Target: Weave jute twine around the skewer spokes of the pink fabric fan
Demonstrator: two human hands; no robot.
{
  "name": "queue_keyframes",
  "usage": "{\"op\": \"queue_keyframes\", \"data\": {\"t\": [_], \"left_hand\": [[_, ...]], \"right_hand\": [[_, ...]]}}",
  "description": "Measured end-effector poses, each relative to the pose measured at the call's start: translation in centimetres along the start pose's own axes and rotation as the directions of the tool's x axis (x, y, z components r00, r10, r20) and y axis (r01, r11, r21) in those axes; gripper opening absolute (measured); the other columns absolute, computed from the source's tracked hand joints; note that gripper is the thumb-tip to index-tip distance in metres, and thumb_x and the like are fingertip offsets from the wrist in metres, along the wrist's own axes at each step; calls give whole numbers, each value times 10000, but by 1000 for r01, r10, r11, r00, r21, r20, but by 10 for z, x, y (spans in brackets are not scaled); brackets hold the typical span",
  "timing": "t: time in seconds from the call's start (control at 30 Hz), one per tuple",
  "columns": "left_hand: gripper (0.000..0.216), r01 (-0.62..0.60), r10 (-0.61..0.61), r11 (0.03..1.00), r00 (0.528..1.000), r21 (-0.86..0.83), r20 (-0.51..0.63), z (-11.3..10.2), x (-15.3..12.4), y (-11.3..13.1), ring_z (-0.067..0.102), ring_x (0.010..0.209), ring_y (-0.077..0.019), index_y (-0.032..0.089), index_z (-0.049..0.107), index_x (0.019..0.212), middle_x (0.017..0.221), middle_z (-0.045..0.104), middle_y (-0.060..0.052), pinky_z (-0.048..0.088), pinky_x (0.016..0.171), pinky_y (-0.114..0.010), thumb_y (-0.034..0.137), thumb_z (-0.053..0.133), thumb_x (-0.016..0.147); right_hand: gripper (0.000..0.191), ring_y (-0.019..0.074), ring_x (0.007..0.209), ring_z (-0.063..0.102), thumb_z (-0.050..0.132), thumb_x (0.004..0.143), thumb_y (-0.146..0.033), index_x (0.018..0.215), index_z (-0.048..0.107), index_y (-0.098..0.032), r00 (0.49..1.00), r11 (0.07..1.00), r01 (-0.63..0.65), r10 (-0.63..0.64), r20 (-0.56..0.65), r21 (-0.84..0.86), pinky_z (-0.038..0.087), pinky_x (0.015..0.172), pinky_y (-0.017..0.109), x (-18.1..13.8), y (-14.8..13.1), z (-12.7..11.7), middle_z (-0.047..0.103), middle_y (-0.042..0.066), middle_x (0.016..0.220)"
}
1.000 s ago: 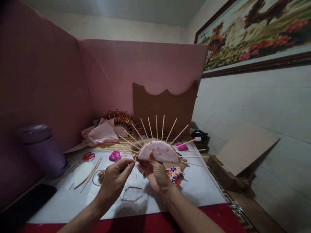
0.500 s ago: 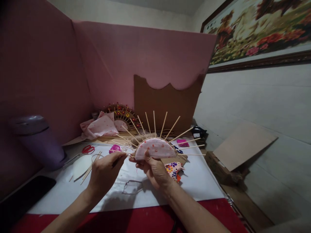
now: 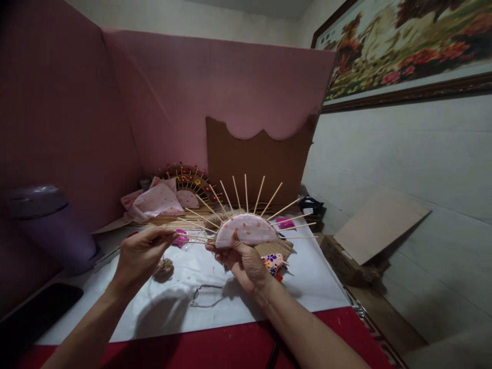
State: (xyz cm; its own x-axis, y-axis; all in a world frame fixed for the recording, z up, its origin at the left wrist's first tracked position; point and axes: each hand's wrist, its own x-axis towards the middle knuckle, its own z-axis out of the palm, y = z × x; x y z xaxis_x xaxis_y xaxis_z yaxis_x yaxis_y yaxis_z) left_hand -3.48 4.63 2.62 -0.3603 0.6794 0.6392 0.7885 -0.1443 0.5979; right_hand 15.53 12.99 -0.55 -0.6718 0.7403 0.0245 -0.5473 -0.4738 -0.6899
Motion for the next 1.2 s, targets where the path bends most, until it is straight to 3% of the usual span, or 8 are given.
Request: {"op": "queue_keyframes", "data": {"t": [0.2,0.43,0.63,0.77,0.87,0.97,1.07,1.2], "left_hand": [[135,370,-333,860,929,-351,164,-13,11,1,560,551,-133,150,669,642,598,654,-16,422,523,-228,282,686,627],[238,583,-468,670,812,-459,348,-4,10,-2,336,334,-27,114,565,517,411,475,55,213,327,-149,264,748,549],[33,792,-422,58,571,-608,704,5,3,4,576,509,-79,96,599,743,714,642,-60,437,429,-145,122,607,724],[150,747,-303,-176,578,-641,757,8,1,10,473,396,-30,94,549,665,590,562,-16,410,382,-112,15,484,775],[121,688,-262,-111,676,-718,689,10,-5,14,506,468,-46,112,551,691,606,548,4,432,449,-129,-5,545,724],[168,637,-167,147,770,-756,616,12,-12,18,573,617,-92,124,600,810,712,605,-19,460,567,-172,22,629,680],[160,594,-109,356,793,-721,599,14,-18,20,604,726,-130,123,644,808,800,641,-43,469,653,-201,77,683,659],[167,546,-119,455,821,-704,559,18,-21,21,619,808,-174,150,679,790,871,668,-50,477,741,-267,107,717,633]], "right_hand": [[231,207,834,622,626,735,-333,826,593,-124,1000,996,-1,-2,25,95,411,685,281,1,-2,-2,678,114,819],[293,224,827,631,634,725,-381,838,602,-112,988,993,-73,59,145,94,402,632,254,-2,-5,0,676,98,792],[366,238,809,642,546,782,-449,985,579,-147,946,992,-119,102,308,39,406,678,298,-9,-3,2,676,86,841],[417,244,824,638,522,795,-456,1102,521,-175,923,989,-147,141,358,-13,401,672,300,-12,1,4,658,86,906],[417,245,814,640,513,803,-449,1123,510,-182,913,989,-148,143,383,-14,401,670,303,-13,1,5,658,78,898],[410,246,822,638,517,803,-441,1117,515,-176,917,991,-137,127,378,-1,395,669,298,-13,-1,6,658,89,916],[404,241,828,635,533,794,-436,1096,525,-168,930,993,-118,102,353,23,387,671,288,-13,-2,8,658,103,927],[370,227,787,642,556,781,-426,1049,548,-170,947,992,-103,78,313,66,381,650,274,-12,-1,9,674,69,839]]}}
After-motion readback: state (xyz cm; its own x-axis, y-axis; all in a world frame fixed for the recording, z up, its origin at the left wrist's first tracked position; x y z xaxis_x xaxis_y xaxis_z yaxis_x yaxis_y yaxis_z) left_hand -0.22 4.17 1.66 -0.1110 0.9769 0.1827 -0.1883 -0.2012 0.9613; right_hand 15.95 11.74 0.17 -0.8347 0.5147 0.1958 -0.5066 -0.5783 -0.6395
